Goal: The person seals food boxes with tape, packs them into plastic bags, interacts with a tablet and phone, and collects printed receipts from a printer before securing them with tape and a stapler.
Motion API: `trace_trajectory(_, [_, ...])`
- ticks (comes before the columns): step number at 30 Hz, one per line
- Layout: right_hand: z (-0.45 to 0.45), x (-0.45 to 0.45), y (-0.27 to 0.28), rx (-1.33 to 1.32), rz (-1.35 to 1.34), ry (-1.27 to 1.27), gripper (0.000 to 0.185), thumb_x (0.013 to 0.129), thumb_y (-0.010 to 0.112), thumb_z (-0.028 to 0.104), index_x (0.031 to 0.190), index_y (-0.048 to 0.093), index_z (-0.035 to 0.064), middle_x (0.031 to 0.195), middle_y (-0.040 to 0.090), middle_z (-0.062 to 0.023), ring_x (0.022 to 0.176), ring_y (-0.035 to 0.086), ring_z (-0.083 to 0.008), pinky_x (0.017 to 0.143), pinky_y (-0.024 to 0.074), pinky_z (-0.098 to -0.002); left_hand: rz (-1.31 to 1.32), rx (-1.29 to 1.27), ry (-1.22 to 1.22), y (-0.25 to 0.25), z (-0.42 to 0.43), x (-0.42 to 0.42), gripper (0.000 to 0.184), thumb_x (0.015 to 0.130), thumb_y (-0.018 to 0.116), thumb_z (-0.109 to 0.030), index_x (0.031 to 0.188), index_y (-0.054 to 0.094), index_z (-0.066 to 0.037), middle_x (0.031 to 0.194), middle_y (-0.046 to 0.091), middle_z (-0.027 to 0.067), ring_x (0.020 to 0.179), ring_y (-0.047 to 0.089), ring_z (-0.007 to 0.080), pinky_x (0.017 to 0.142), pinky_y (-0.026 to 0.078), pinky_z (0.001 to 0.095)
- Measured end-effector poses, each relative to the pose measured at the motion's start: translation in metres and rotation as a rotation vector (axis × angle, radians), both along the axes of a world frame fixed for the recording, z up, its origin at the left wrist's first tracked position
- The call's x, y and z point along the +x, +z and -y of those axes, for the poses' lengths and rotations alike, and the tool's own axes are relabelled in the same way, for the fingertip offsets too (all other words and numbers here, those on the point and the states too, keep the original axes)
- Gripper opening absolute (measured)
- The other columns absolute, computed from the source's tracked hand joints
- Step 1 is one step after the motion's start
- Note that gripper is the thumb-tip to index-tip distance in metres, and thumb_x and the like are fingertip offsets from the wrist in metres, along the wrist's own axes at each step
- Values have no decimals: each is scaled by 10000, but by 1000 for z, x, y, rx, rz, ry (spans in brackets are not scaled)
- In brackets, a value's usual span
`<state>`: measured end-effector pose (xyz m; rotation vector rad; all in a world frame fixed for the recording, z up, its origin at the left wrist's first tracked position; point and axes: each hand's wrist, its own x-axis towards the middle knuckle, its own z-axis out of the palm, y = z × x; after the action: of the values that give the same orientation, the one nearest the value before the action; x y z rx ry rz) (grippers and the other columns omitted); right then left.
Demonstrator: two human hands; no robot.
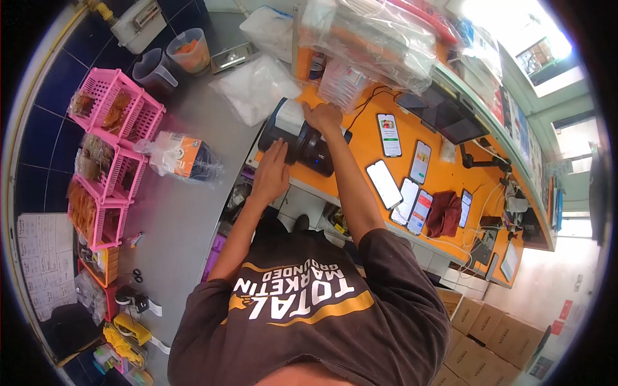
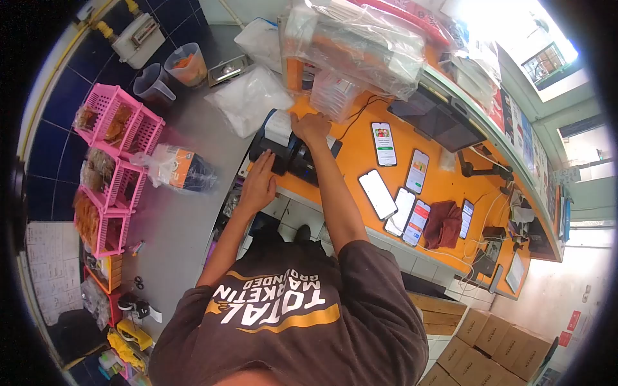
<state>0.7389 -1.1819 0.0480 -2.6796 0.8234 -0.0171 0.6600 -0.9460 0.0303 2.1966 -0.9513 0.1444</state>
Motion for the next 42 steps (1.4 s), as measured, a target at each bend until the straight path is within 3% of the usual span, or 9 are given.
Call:
trace_trajectory(9, [21, 25, -15, 377, -39, 36, 777, 886, 574, 703, 1025, 766, -37, 1028, 749, -231, 1026, 719, -338, 872, 534, -432, -16, 233, -51, -13, 10, 9, 605, 891, 552, -15, 1477, 427, 66, 1586, 377, 250, 1495, 333, 399, 1209, 307, 521])
trace_trajectory(12, [4, 25, -6, 836, 439, 105, 371, 832, 839, 324, 831, 710, -24, 863, 716, -59, 688, 621, -117, 673, 530, -320, -13, 228, -27, -15, 10, 8, 631, 872, 558, -6, 1485, 424, 59, 1599, 365, 242, 1509, 313, 389, 1207, 312, 521])
trace_trajectory(16, [-41, 3, 34, 1121, 588, 370, 285, 879, 801, 244, 898, 712, -26, 877, 722, -59, 684, 609, -104, 668, 523, -330, 22, 208, -13, -16, 6, 7, 643, 854, 566, -19, 1481, 437, 48, 1591, 379, 236, 1500, 332, 385, 1194, 332, 523])
trace_trajectory(22, [-64, -111, 112, 303, 414, 1170, 220, 770, 737, 101, 970, 712, 12, 942, 707, -70, 943, 692, -282, 842, 553, -426, -266, 373, -91, -32, -3, 8, 586, 918, 576, -143, 1468, 465, 27, 1518, 462, 254, 1463, 386, 398, 1191, 342, 501])
trace_trajectory(25, [-35, -144, 106, -36, 343, 1386, 265, 743, 700, 118, 984, 713, 9, 1035, 699, -83, 1058, 669, -283, 981, 538, -445, 44, 124, -55, -43, -3, 14, 638, 911, 625, -258, 1469, 472, 11, 1517, 464, 239, 1468, 373, 402, 1213, 303, 512])
trace_trajectory(26, [-23, -154, 102, -154, 359, 1435, 293, 743, 683, 133, 1005, 716, 6, 1095, 700, -92, 1109, 658, -265, 1052, 523, -439, 80, 172, -60, -28, 0, 9, 622, 830, 560, -12, 1445, 488, 48, 1539, 449, 227, 1498, 339, 366, 1231, 275, 502])
trace_trajectory(37, [-31, -204, 128, 223, 518, 1094, 302, 756, 728, -30, 1058, 735, -11, 1147, 734, -139, 1135, 683, -317, 1068, 520, -430, 3, 228, -86, -30, -9, 11, 832, 790, 593, 23, 1577, 326, -17, 1683, 245, 159, 1568, 212, 289, 1268, 216, 460])
trace_trajectory(40, [-72, -221, 133, 368, 437, 917, 219, 835, 729, -24, 1053, 736, -10, 1057, 745, -131, 994, 725, -256, 920, 563, -374, -86, -169, 17, -42, -22, 3, 641, 912, 645, -117, 1506, 438, 8, 1535, 484, 191, 1456, 431, 319, 1191, 359, 430])
trace_trajectory(42, [-96, -225, 118, 609, 6, 680, 125, 910, 727, 18, 1028, 723, -25, 927, 741, -93, 831, 692, -137, 745, 544, -295, -765, -526, -71, -22, -65, -17, 508, 1015, 607, -261, 1444, 526, -1, 1338, 654, 173, 1298, 589, 297, 1080, 453, 387])
